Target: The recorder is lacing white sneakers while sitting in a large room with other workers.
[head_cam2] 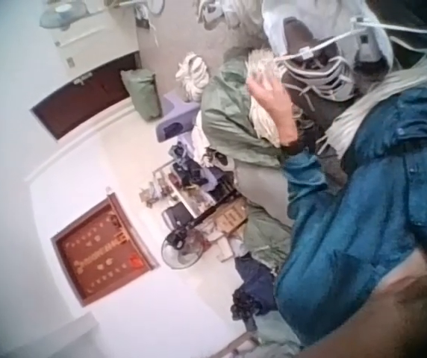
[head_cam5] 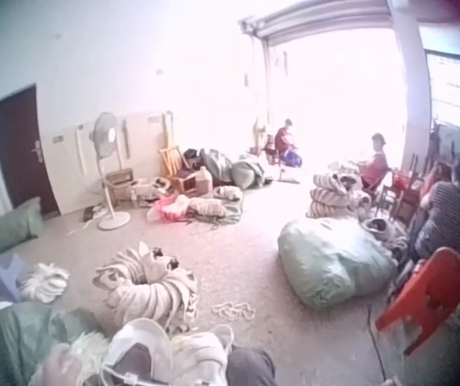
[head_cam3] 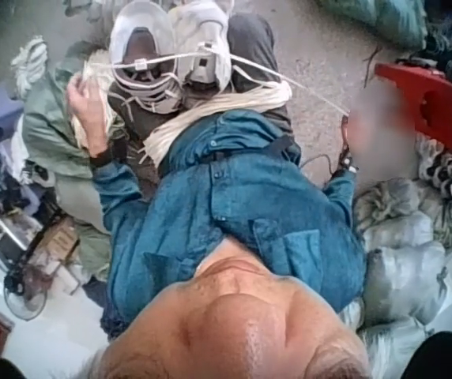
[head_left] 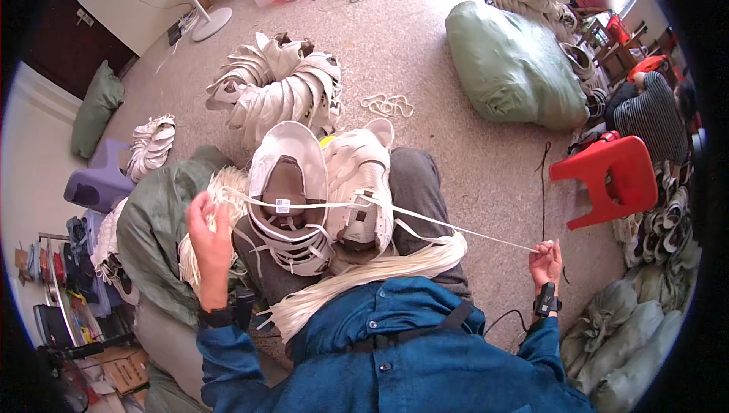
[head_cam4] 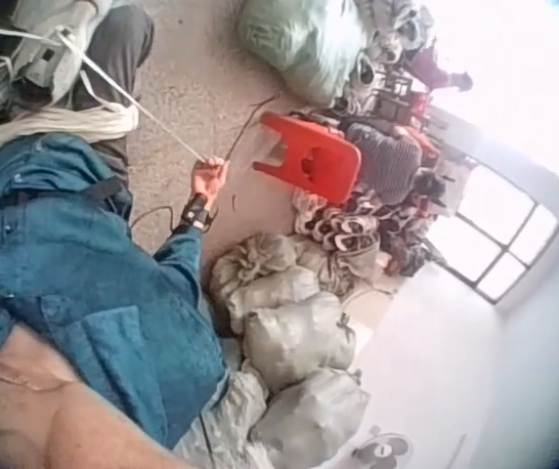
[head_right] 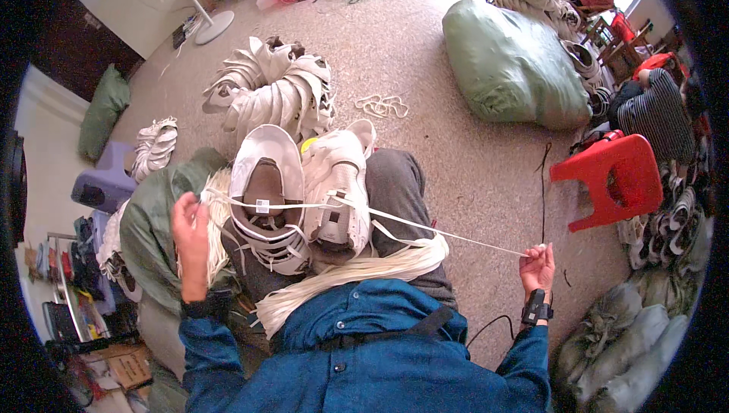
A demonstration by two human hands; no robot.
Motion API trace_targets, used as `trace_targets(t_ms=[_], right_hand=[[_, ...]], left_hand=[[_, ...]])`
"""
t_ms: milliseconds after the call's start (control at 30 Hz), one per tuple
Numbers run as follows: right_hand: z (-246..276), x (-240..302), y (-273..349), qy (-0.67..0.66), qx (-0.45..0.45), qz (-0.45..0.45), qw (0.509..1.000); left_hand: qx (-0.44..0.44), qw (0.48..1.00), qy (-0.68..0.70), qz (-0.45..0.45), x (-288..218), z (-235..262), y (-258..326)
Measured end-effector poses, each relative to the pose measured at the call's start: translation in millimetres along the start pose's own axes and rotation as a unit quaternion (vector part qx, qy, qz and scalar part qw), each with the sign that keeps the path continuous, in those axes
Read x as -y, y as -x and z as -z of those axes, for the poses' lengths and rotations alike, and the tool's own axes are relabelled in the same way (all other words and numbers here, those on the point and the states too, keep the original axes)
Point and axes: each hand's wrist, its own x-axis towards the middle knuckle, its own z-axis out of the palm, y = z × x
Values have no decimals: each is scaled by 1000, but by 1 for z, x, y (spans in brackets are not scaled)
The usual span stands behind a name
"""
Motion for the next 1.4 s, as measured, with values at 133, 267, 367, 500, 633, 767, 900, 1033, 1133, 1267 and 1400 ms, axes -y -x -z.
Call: trace_targets(t_ms=[133, 267, 367, 500, 633, 767, 900, 1033, 1133, 1267, 1400], right_hand=[[33, 22, -24, 76, -72, 12, 994], [-72, -29, -42, 222, -30, -45, 974], [-166, -83, -25, 301, 115, -135, 937], [-252, -155, 9, 409, 272, -231, 840], [-250, -212, 9, 483, 304, -191, 799], [-247, -225, 10, 553, 295, -186, 757], [-251, -231, 8, 546, 306, -166, 762], [-262, -219, 3, 534, 317, -145, 770], [-256, -221, 3, 519, 318, -191, 770], [-268, -231, 6, 561, 281, -192, 754], [-258, -239, -3, 605, 305, -48, 734]], left_hand=[[23, 917, -240, -318, -38, -70, 48], [177, 836, -279, -438, -27, -131, 64], [196, 816, -285, -463, -7, -161, 59], [229, 778, -331, -482, -3, -170, 50], [179, 809, -283, -484, -17, -162, 63], [309, 925, -147, -167, 1, -152, 99], [315, 931, -92, -162, 21, -176, 101], [287, 931, -158, -163, 22, -188, 94], [301, 928, -148, -165, 23, -187, 94], [280, 933, -140, -179, 27, -187, 94], [298, 927, -131, -184, 25, -187, 92]])
